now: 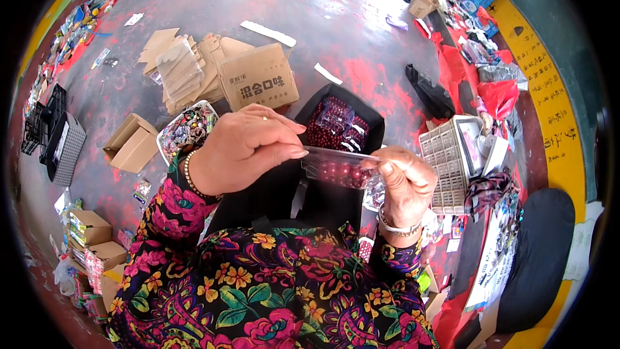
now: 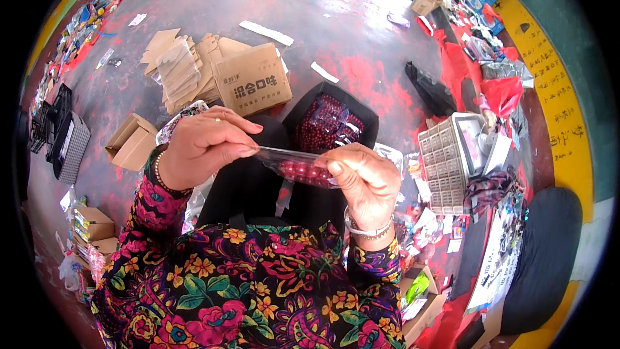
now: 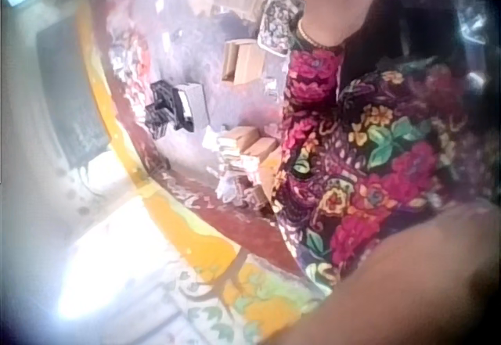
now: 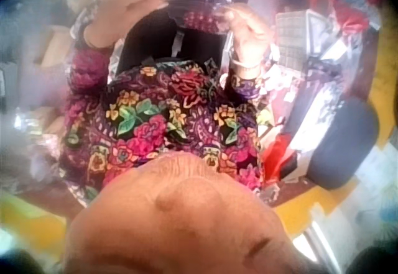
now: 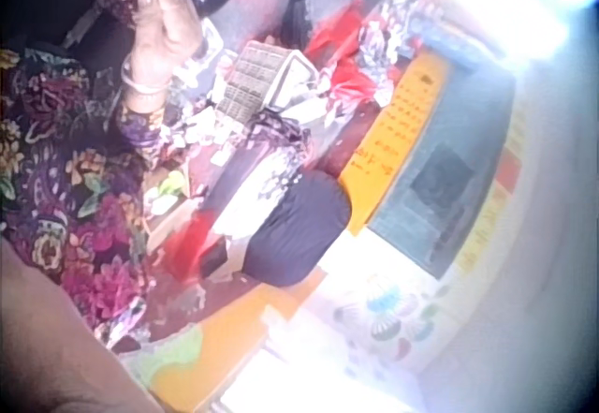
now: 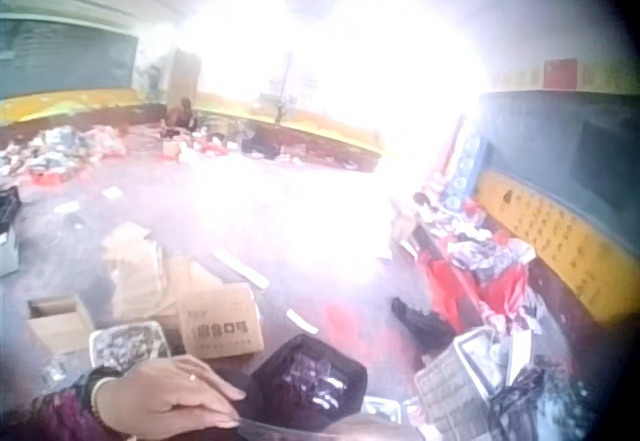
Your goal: The person sits on the floor and packs red beaded bracelets into small clear plastic bags. They handle the beads and bags by hand, placing the items into the packaging and arranging them in a black container.
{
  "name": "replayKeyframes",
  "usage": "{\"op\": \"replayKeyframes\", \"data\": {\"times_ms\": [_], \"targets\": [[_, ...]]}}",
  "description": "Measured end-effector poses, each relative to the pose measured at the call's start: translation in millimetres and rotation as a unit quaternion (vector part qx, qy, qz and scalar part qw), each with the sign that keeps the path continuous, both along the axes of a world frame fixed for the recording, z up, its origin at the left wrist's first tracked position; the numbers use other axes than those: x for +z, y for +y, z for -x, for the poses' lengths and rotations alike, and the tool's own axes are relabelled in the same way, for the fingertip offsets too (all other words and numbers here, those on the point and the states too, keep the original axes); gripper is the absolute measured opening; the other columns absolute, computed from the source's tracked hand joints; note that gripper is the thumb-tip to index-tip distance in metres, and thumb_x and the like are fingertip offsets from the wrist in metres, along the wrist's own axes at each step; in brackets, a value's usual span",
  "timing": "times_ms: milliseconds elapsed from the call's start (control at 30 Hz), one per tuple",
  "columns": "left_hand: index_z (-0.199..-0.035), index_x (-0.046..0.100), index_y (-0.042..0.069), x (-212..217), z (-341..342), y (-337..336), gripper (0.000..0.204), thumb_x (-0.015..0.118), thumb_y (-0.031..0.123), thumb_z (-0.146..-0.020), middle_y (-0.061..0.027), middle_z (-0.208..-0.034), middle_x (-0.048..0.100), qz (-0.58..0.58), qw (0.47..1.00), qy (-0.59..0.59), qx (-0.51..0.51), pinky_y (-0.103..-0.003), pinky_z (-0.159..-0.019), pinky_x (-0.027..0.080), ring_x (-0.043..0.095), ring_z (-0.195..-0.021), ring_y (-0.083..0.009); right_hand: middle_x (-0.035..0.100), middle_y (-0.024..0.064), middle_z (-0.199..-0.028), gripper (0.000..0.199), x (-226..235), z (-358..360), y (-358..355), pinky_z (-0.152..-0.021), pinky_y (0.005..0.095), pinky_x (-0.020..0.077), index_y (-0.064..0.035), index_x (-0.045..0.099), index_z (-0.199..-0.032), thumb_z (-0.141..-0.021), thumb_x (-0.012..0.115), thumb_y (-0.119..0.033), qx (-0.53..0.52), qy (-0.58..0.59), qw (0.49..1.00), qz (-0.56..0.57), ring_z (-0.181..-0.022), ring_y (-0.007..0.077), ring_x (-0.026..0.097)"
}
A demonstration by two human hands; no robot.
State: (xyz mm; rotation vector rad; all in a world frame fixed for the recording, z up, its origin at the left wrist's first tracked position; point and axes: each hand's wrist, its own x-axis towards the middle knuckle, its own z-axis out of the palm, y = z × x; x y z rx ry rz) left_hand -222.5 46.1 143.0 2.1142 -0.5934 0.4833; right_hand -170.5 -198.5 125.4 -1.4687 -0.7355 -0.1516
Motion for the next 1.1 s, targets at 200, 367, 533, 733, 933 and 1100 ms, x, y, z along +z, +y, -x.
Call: {"op": "replayKeyframes", "data": {"times_ms": [200, 367, 533, 733, 933, 1100], "targets": [[-0.085, 0.063, -0.003, -6.9, -8.2, -0.4, 0.009, 0.060, 0.005, -0.082, -0.0135, -0.089, 0.066, 0.253, 0.954, 0.158, -0.044, -0.031, -0.076, 0.050, 0.063, -0.091, -0.0221, 0.066, 0.0125, -0.078, 0.018, 0.5, 7.3, 8.6, -0.061, 0.0248, 0.0481, 0.0036, 0.064, -0.083, -0.086, 0.060, -0.014, 0.011, 0.150, 0.986, -0.072, -0.068, 0.0164, 0.062], [-0.110, 0.054, -0.006, -33.4, -29.3, -13.7, 0.032, 0.047, 0.020, -0.093, -0.0157, -0.104, 0.061, 0.475, 0.817, 0.284, -0.163, -0.033, -0.090, 0.044, 0.058, -0.100, -0.0221, 0.065, 0.0086, -0.078, 0.019, -12.3, -7.3, 14.6, -0.060, 0.0252, 0.0492, 0.0026, 0.061, -0.089, -0.088, 0.057, -0.016, 0.037, 0.267, 0.933, -0.240, -0.067, 0.0152, 0.062], [-0.123, 0.041, -0.005, -75.3, -36.2, -34.1, 0.045, 0.045, 0.027, -0.093, -0.0178, -0.111, 0.055, 0.490, 0.683, 0.484, -0.245, -0.040, -0.095, 0.040, 0.054, -0.105, -0.0275, 0.064, 0.0069, -0.082, 0.017, -26.8, -21.9, 20.0, -0.063, 0.0260, 0.0520, 0.0001, 0.061, -0.088, -0.089, 0.057, -0.016, 0.011, 0.339, 0.895, -0.288, -0.069, 0.0150, 0.063], [-0.120, 0.044, -0.004, -82.5, -30.1, -36.9, 0.033, 0.050, 0.009, -0.090, -0.0214, -0.112, 0.057, 0.486, 0.697, 0.480, -0.219, -0.039, -0.090, 0.046, 0.057, -0.105, -0.0280, 0.066, 0.0128, -0.082, 0.021, -47.0, -33.8, 23.1, -0.064, 0.0235, 0.0500, -0.0015, 0.059, -0.090, -0.091, 0.052, -0.021, -0.080, 0.349, 0.901, -0.245, -0.072, 0.0174, 0.065], [-0.114, 0.051, -0.003, -99.5, -35.4, -30.0, 0.027, 0.048, 0.012, -0.092, -0.0189, -0.111, 0.058, 0.560, 0.664, 0.459, -0.189, -0.037, -0.087, 0.048, 0.059, -0.100, -0.0259, 0.066, 0.0124, -0.094, 0.033, -59.7, -40.5, 16.5, -0.067, 0.0246, 0.0496, -0.0001, 0.056, -0.108, -0.091, 0.053, -0.028, 0.026, 0.402, 0.894, -0.195, -0.079, 0.0162, 0.064], [-0.117, 0.050, 0.001, -97.2, -38.7, -26.8, 0.029, 0.048, 0.015, -0.092, -0.0156, -0.110, 0.060, 0.604, 0.663, 0.424, -0.128, -0.034, -0.084, 0.047, 0.060, -0.097, -0.0217, 0.065, 0.0057, -0.090, 0.030, -83.1, -38.6, 9.1, -0.069, 0.0240, 0.0498, -0.0029, 0.058, -0.108, -0.087, 0.060, -0.024, 0.095, 0.460, 0.878, -0.090, -0.079, 0.0125, 0.062]]}}
